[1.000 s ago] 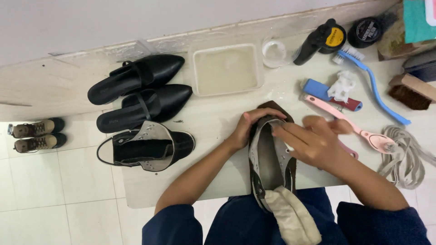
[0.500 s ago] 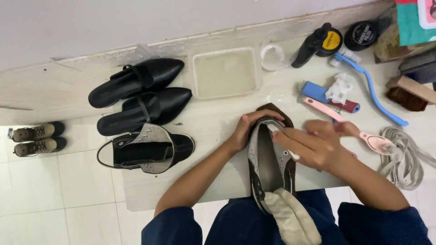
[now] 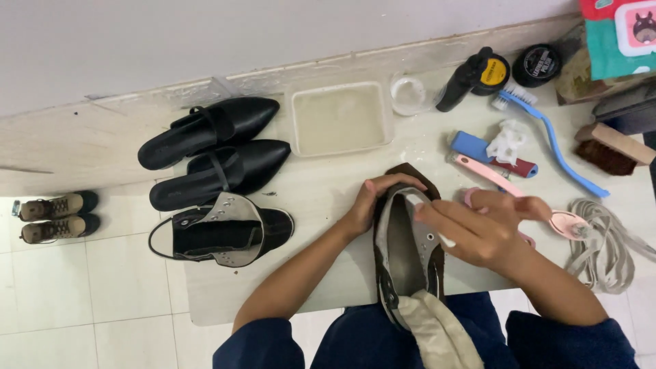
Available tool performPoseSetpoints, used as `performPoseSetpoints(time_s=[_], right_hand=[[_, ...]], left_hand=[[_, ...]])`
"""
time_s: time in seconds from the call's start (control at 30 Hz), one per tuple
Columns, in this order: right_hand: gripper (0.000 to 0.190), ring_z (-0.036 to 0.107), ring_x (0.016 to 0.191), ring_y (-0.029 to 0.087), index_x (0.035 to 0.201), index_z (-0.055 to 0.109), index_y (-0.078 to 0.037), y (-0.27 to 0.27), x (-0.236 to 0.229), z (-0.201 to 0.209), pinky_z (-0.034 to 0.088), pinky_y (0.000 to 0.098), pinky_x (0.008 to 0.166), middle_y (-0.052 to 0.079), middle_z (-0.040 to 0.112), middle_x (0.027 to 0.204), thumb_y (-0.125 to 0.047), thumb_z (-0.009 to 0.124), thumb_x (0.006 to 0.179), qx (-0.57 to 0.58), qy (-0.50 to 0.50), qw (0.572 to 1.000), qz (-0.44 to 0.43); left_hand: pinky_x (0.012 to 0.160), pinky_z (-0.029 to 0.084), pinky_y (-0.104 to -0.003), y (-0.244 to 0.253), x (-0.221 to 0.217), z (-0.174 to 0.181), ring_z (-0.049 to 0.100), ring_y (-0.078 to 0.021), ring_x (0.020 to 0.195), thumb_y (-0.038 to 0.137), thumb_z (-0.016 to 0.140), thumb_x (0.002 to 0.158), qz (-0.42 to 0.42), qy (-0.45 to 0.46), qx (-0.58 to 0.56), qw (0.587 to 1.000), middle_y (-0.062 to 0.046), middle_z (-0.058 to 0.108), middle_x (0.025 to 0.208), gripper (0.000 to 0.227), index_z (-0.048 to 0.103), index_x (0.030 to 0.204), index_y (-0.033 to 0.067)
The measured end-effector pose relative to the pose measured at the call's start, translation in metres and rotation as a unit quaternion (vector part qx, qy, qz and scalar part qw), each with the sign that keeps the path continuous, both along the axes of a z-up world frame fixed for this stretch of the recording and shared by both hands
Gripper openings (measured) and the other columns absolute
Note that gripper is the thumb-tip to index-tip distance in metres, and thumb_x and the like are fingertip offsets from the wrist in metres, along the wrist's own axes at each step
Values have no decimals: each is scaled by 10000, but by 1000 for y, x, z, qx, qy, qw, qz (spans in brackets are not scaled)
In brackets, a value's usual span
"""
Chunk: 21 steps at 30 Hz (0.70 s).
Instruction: The person scrubs the interior lining of a black high-heeled shoe using a toothbrush and a white cleaning paste. They repeatedly dip the toothbrush into a small container of paste and apply it to the inside of the shoe, focusing on the heel and toe areas.
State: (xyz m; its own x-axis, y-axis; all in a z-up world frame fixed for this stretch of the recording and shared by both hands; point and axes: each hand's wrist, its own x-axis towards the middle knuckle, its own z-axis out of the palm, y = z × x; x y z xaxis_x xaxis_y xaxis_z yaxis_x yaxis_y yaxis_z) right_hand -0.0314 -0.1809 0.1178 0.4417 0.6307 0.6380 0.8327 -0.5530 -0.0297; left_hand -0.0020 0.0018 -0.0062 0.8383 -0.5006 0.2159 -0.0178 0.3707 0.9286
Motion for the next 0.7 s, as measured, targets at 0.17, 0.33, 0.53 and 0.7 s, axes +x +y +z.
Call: performPoseSetpoints(time_s=[0.17, 0.33, 0.53, 0.7], right_hand=[[258, 518, 637, 193, 927, 725, -77, 14, 7, -15, 428, 287, 691, 53, 631, 762, 28, 505, 843, 20, 11, 1000, -1], [170, 536, 657, 184, 896, 753, -100, 5, 1, -10, 416, 285, 727, 62, 663, 778, -12, 627, 824, 33, 5, 999, -25], [83, 488, 736, 235, 824, 702, -165, -5, 0, 46, 347, 283, 779, -53, 730, 821, -103, 737, 866, 69, 17, 990, -124], [174, 546, 683, 261, 785, 716, -32, 1, 60, 25, 347, 411, 855, 105, 724, 731, -28, 743, 957, 89, -99, 975, -180]], left_hand=[[1053, 400, -409, 1, 1, 2, 610, -300, 1134, 741, -61, 929, 10, -15, 14, 1000, -172, 673, 1142, 1056, 660, 1185, 13], [1055, 400, -407, 0, 0, 8, 610, -305, 1131, 733, -51, 927, 2, -16, 3, 1000, -172, 673, 1130, 1041, 660, 1181, 16], [1008, 448, -371, 12, 5, 23, 612, -254, 1084, 754, 119, 935, -30, -6, -13, 999, -137, 653, 1119, 908, 640, 1120, 34], [1039, 426, -360, 13, 3, 26, 610, -250, 1107, 740, 92, 944, -22, -15, -5, 1000, -130, 656, 1126, 904, 645, 1116, 46]])
